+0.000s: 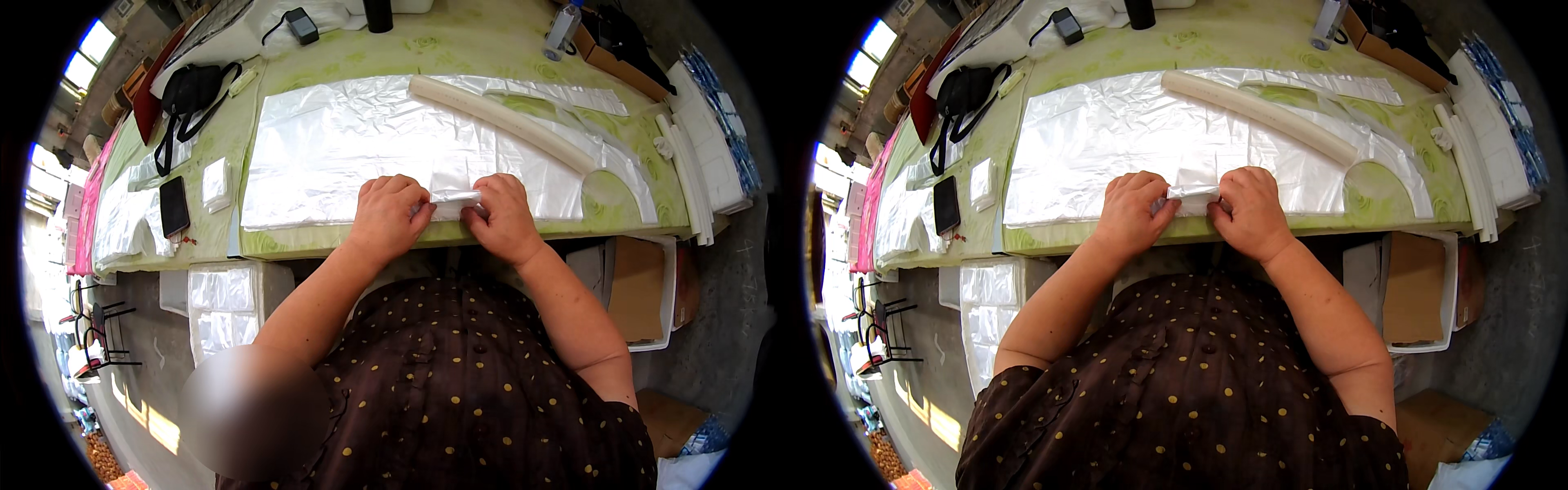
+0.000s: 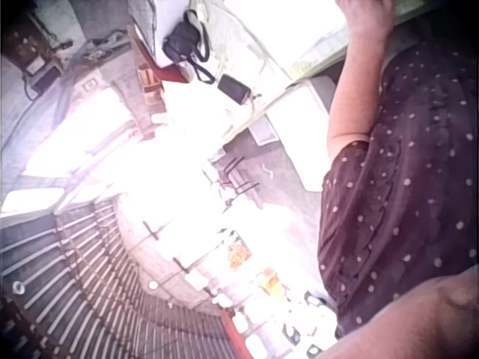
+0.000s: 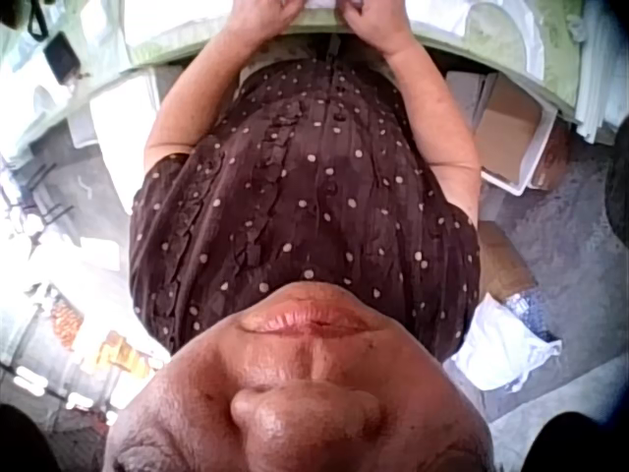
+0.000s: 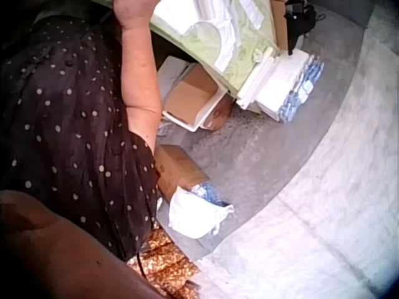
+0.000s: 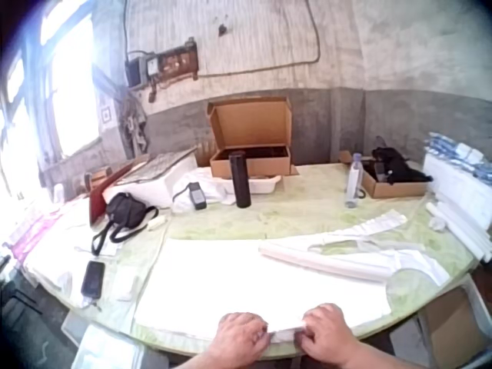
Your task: The person repeatedly unrolls a sheet of bubble wrap, folds it into a small packet, and places it on the table. The process is repeated multiple times with the same roll of bubble wrap.
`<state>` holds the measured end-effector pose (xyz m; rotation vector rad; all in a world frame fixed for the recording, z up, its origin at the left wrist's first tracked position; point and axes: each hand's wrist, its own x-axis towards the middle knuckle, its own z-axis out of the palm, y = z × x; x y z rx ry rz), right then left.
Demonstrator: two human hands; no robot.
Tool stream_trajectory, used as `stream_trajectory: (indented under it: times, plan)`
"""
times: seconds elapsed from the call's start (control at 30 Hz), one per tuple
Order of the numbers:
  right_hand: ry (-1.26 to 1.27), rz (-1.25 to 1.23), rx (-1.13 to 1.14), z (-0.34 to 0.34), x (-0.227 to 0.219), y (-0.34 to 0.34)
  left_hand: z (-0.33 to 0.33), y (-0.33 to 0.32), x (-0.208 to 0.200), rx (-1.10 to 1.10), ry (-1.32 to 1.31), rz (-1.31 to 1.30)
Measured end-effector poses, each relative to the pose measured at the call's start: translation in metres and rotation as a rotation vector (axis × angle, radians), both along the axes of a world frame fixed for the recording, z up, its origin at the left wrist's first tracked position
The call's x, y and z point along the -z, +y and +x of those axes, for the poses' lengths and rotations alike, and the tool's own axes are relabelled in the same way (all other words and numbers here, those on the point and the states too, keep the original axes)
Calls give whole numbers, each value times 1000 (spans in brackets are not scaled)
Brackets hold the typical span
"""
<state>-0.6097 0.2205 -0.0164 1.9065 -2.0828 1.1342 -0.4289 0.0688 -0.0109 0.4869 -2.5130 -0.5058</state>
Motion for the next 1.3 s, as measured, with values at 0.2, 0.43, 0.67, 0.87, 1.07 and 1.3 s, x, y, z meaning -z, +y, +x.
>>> stream_trajectory:
  times: [0.2, 0.43, 0.67, 0.87, 1.07, 1.3]
  plan:
    - [-28, -24, 32, -1, 0, -3, -5, 1, -3, -45, -52, 40]
    - [42, 20, 171, 2, 4, -17, -18, -3, -7, -100, -204, 59]
    - [102, 220, 281, 6, -4, -24, -25, -2, -5, -123, -87, 7]
    - [-16, 316, 320, 7, -9, -26, -29, 8, 6, 93, -302, -160]
    - [10, 477, 269, 7, -29, -27, -32, 4, -18, 82, -486, -153]
    - [34, 687, 281, -1, -41, -41, 16, 31, -6, 162, -16, 34]
